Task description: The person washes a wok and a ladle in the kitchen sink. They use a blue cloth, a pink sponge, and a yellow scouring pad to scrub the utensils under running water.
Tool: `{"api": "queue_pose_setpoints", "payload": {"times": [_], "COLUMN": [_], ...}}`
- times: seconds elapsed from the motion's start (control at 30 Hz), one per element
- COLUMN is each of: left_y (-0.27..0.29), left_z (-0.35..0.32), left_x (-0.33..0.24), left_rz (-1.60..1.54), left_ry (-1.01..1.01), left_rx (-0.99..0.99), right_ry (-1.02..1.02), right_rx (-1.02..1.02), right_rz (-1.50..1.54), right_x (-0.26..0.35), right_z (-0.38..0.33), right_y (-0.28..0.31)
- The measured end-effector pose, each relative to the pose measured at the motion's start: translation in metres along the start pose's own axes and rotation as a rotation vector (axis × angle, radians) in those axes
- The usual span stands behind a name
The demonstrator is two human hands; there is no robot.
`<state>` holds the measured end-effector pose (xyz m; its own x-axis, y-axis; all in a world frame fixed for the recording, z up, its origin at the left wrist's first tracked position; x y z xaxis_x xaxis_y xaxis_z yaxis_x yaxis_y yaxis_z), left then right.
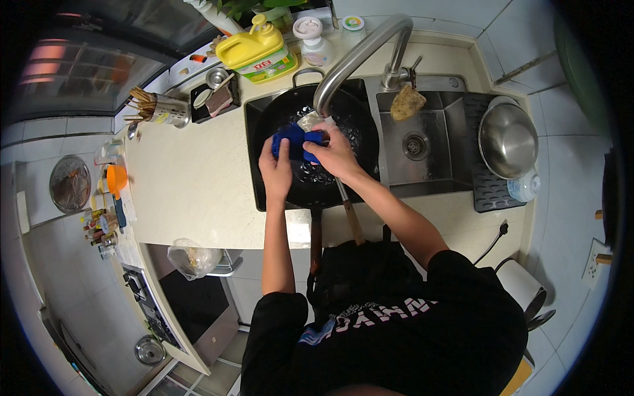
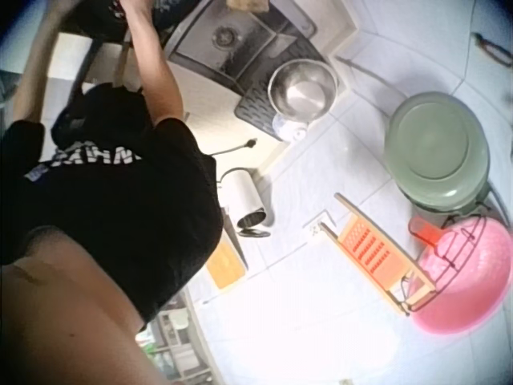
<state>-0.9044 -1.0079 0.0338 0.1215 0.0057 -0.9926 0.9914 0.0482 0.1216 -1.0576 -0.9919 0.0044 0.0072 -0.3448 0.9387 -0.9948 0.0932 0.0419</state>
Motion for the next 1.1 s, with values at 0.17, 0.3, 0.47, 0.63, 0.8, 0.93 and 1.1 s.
{"api": "queue_pose_setpoints", "payload": {"times": [0.17,0.3,0.47,0.63,0.8,0.93,1.1], "left_y": [0.041,0.051,0.02,0.023,0.022,0.051,0.079], "left_z": [0.0,0.003,0.002,-0.009,0.011,0.015,0.015], "left_x": [-0.015,-0.068,-0.114,-0.149,-0.159,-0.165,-0.164], "left_rz": [-0.139,-0.193,-0.108,-0.046,-0.032,0.063,0.039], "left_ry": [0.048,-0.022,-0.11,-0.169,-0.26,-0.244,-0.22], "left_rx": [-0.2,-0.243,-0.154,-0.141,-0.042,-0.166,-0.23], "right_ry": [-0.068,-0.004,0.001,0.156,0.054,0.211,0.569], "right_rx": [-0.023,-0.053,-0.022,-0.707,-0.667,-0.45,-0.559], "right_rz": [-0.05,-0.284,-0.049,-0.046,-0.176,-0.33,-0.402], "right_x": [-0.018,-0.058,-0.089,-0.049,-0.028,-0.015,-0.002], "right_z": [-0.003,0.005,0.034,0.089,0.177,0.164,0.024], "right_y": [0.031,0.06,0.095,0.205,0.298,0.258,0.174]}}
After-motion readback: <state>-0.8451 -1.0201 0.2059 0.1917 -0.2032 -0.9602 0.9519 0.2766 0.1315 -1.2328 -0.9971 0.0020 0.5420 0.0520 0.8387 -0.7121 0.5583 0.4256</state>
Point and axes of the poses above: each hand's wrist, its own z-axis towards the middle knuckle, its own y-axis out of the back of the hand, x = y × z, the point moved 5 cm from there along z, towards the middle knuckle, and after that the axes turned 9 degrees about -z, right-handed, at the moved point
